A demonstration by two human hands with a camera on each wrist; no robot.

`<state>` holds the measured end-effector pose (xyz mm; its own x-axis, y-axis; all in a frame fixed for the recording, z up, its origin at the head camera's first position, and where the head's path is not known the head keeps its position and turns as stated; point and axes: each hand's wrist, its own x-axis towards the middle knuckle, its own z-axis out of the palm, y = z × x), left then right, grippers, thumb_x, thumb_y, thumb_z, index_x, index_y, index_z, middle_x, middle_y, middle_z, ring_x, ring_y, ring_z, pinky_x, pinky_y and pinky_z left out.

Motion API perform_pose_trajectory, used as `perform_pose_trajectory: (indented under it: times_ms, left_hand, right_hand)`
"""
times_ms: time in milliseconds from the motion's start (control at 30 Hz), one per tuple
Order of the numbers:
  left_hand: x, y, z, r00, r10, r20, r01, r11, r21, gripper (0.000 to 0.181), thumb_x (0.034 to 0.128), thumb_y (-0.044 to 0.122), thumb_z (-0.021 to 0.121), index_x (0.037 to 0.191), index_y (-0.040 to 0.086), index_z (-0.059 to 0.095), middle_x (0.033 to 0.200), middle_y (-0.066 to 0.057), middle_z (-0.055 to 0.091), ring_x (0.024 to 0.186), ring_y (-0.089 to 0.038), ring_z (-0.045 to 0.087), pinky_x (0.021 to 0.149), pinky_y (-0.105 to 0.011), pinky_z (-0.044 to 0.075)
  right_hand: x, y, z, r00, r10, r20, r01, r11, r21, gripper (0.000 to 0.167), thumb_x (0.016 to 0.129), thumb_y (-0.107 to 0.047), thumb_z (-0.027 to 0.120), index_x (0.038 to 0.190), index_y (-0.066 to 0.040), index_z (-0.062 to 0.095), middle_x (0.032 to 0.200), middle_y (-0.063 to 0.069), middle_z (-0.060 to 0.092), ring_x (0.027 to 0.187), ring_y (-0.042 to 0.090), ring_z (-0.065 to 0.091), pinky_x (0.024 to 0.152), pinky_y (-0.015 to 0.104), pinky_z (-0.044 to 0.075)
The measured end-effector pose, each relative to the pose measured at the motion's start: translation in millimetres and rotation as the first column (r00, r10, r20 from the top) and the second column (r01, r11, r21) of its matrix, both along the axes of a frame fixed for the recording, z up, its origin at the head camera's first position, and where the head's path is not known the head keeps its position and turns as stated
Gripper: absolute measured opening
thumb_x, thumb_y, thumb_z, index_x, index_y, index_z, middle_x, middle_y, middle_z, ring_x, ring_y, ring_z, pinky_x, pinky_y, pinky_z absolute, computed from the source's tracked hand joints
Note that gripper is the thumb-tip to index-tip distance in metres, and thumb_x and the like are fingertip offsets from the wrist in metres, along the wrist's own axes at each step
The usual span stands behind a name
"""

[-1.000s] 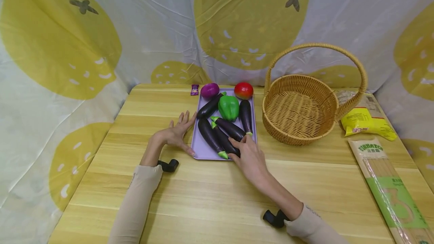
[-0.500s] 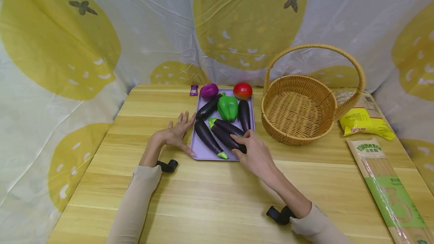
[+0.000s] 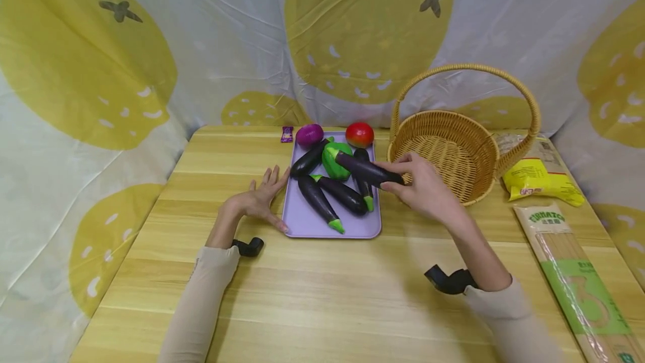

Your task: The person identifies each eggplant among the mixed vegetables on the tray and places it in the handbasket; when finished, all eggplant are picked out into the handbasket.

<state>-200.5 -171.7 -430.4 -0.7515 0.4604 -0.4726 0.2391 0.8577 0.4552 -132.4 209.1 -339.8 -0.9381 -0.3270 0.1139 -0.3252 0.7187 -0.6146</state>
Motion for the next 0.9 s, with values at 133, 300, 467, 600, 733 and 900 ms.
perform_pose_trajectory:
  times_ms: [133,300,467,600,733,900]
  left_hand:
    - [-0.4,0.3,-1.0,1.0,0.003,0.004,-0.003,1.0,-0.001,0.151,0.0678,0.05,0.095,0.165,0.021,-0.018,0.168,-0.02,-0.03,0.157,-0.038,-0.029,0.124,-0.069,-0.016]
    - [-0.8,0.1,-2.6,1.0,0.003,0.008,-0.003,1.0,-0.013,0.151,0.0678,0.05,0.095,0.165,0.023,-0.018,0.169,-0.019,-0.03,0.157,-0.036,-0.029,0.124,-0.068,-0.016]
    - [-0.3,0.2,-1.7,1.0,0.002,-0.002,-0.002,1.0,-0.017,0.151,0.068,0.05,0.095,0.165,0.021,-0.017,0.169,-0.02,-0.028,0.158,-0.037,-0.027,0.124,-0.069,-0.015]
    - [-0.2,0.6,-0.6,1.0,0.001,-0.009,-0.002,1.0,-0.015,0.15,0.0688,0.05,0.095,0.165,0.02,-0.017,0.169,-0.021,-0.028,0.158,-0.039,-0.026,0.124,-0.07,-0.014]
    - [0.2,0.7,-0.1,1.0,0.0,-0.008,0.0,1.0,-0.015,0.15,0.0693,0.05,0.094,0.165,0.019,-0.017,0.169,-0.022,-0.028,0.158,-0.039,-0.026,0.124,-0.07,-0.013]
    - [0.1,0.9,0.1,1.0,0.001,-0.006,-0.001,1.0,-0.007,0.15,0.0695,0.049,0.094,0.165,0.019,-0.017,0.169,-0.022,-0.028,0.158,-0.039,-0.026,0.124,-0.07,-0.014]
  right_hand:
    - [-13.5,29,18.7,0.993,-0.042,0.106,0.038,0.998,0.045,0.047,0.098,-0.027,0.073,0.143,-0.021,0.064,0.127,0.02,0.061,0.108,0.035,0.056,0.079,0.037,0.039]
    - [-31.9,67,31.5,0.968,-0.096,0.23,0.081,0.994,0.074,0.052,0.1,-0.034,0.07,0.15,-0.024,0.057,0.145,0.023,0.053,0.121,0.039,0.049,0.077,0.035,0.036]
    - [-46.8,98,34.1,0.946,-0.111,0.303,0.093,0.993,0.072,0.053,0.101,-0.031,0.068,0.151,-0.017,0.055,0.155,0.028,0.044,0.102,0.03,0.05,0.062,0.032,0.034]
    - [-55.0,117,33.0,0.934,-0.113,0.338,0.107,0.994,0.036,0.048,0.102,-0.023,0.067,0.149,-0.015,0.058,0.15,0.029,0.051,0.06,0.014,0.034,0.048,0.029,0.031]
    - [-62.0,130,28.5,0.925,-0.108,0.365,0.102,0.994,0.035,0.046,0.1,-0.017,0.069,0.145,-0.015,0.061,0.147,0.033,0.053,0.05,0.009,0.02,0.045,0.026,0.029]
    - [-68.5,138,22.7,0.916,-0.148,0.373,0.114,0.987,0.112,0.05,0.099,-0.017,0.069,0.147,-0.007,0.057,0.145,0.038,0.051,0.052,0.008,0.022,0.046,0.026,0.03]
